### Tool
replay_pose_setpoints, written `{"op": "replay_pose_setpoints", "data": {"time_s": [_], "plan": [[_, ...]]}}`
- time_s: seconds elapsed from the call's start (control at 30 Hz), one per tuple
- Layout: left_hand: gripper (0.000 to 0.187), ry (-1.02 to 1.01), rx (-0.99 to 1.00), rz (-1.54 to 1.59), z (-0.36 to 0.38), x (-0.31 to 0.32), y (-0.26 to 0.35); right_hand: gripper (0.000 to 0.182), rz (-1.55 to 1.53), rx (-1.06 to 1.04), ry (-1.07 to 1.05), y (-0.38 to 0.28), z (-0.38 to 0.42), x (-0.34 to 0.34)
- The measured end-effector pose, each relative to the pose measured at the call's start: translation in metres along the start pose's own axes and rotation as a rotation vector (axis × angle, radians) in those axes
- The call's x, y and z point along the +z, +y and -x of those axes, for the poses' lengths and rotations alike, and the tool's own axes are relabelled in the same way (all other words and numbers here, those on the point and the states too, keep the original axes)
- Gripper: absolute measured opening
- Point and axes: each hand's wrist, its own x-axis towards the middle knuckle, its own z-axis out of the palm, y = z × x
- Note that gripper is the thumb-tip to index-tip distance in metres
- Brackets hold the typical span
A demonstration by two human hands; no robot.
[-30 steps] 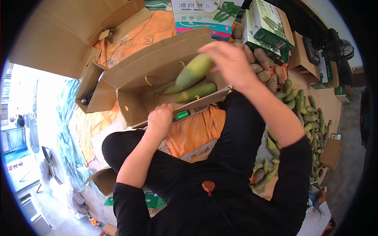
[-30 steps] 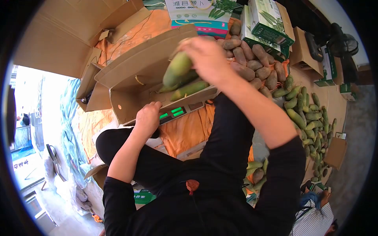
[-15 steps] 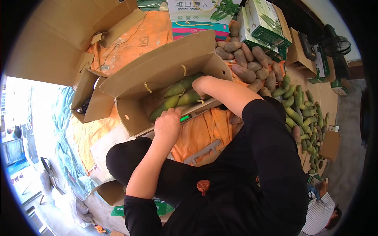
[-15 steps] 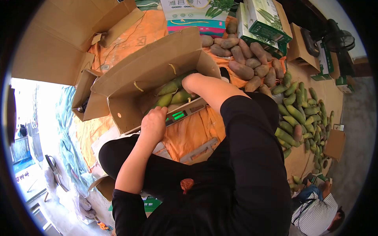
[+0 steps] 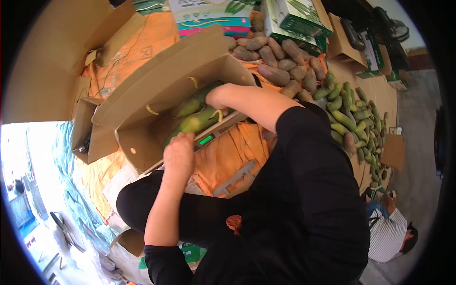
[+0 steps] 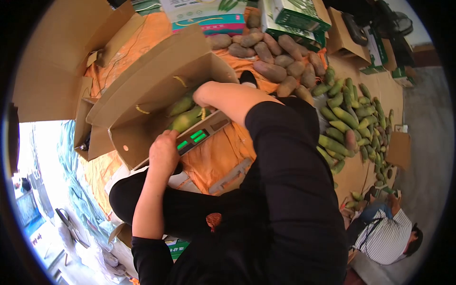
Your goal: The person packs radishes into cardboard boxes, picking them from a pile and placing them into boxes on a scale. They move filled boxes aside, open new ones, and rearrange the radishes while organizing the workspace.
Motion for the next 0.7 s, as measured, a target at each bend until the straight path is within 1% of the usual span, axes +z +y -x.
{"op": "replay_pose_setpoints", "data": {"time_s": [0.07,0.1,0.13,0.17,0.2,0.23,0.3,0.33,0.4,0.47,0.53,0.57,0.63,0.67,0.7], "plan": [[0.012,-0.009,-0.003,-0.007,-0.002,0.004,-0.003,0.055,-0.107,0.054,0.076,-0.005,-0.001,0.003],[0.013,-0.033,0.013,-0.006,-0.002,-0.002,0.0,0.056,-0.03,0.044,0.061,-0.012,0.016,-0.009],[0.014,-0.017,0.017,0.011,-0.002,0.002,-0.002,0.056,-0.092,0.037,0.193,-0.015,0.032,-0.015],[0.014,-0.015,0.021,0.029,-0.001,0.002,-0.001,0.054,-0.127,-0.019,0.346,-0.017,0.049,-0.021],[0.013,-0.011,0.023,0.045,-0.001,-0.001,0.0,0.053,-0.163,-0.069,0.445,-0.017,0.071,-0.029],[0.012,-0.019,0.015,0.035,-0.001,-0.001,0.0,0.052,-0.26,-0.111,0.55,-0.016,0.1,-0.036],[0.014,-0.02,0.029,0.044,0.0,-0.007,0.002,0.048,-0.317,-0.233,0.772,-0.002,0.132,-0.038],[0.02,-0.042,-0.008,0.053,0.0,-0.009,0.006,0.046,-0.458,-0.225,0.817,0.003,0.163,-0.036],[0.025,-0.049,0.001,0.098,0.001,-0.012,0.008,0.045,-0.533,-0.19,0.961,0.023,0.213,-0.018],[0.026,-0.034,0.014,0.104,0.002,-0.009,0.008,0.043,-0.632,-0.075,1.066,0.041,0.256,0.016],[0.027,-0.098,-0.014,0.071,0.0,-0.011,0.01,0.04,-0.725,0.072,1.124,0.068,0.268,0.074],[0.027,-0.108,0.003,0.064,-0.001,-0.012,0.01,0.039,-0.781,0.157,1.141,0.079,0.268,0.107],[0.027,-0.117,0.005,0.11,0.0,-0.014,0.011,0.04,-0.732,0.409,1.047,0.084,0.27,0.177],[0.027,-0.127,0.017,0.104,-0.001,-0.013,0.01,0.039,-0.739,0.488,1.077,0.085,0.261,0.221],[0.028,-0.13,-0.003,0.132,-0.001,-0.012,0.01,0.036,-0.762,0.588,0.984,0.085,0.252,0.263]]}}
